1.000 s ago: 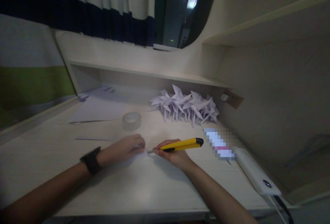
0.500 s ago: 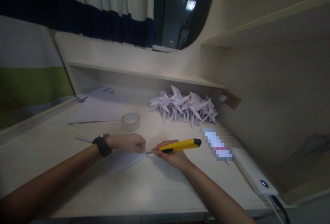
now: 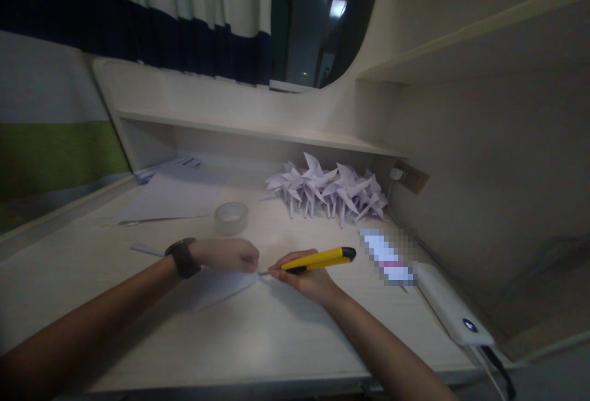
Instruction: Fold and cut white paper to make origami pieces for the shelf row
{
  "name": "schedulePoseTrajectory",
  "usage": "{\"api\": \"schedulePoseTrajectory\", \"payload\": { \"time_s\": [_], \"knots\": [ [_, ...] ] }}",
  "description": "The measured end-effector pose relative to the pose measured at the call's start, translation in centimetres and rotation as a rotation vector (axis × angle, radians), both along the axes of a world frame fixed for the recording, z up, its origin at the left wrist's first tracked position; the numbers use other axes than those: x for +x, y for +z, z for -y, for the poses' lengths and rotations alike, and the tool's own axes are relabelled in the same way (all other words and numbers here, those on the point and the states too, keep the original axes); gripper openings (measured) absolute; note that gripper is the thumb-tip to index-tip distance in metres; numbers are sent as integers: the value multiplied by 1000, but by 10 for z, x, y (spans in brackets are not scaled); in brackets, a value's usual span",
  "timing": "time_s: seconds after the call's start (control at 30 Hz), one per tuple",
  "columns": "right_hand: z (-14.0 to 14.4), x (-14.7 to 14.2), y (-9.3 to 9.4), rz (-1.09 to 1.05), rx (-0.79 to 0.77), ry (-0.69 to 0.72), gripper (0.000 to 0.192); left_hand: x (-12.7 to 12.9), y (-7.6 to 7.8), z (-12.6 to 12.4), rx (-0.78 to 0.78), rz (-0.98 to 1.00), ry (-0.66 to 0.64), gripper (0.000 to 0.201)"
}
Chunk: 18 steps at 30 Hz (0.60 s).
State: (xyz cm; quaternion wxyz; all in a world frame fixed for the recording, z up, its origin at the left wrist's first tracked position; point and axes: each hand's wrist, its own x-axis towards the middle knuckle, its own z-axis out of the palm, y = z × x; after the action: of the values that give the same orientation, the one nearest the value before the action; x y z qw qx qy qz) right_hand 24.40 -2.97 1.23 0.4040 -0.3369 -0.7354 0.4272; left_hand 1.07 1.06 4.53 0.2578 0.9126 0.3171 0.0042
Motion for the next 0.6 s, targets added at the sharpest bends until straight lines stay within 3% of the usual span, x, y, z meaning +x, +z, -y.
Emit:
{"api": "schedulePoseTrajectory", "payload": {
  "time_s": [0.6],
  "knots": [
    [1, 0, -1, -27, -21, -4, 21, 3, 2, 6, 45, -35, 65, 17]
  ]
}}
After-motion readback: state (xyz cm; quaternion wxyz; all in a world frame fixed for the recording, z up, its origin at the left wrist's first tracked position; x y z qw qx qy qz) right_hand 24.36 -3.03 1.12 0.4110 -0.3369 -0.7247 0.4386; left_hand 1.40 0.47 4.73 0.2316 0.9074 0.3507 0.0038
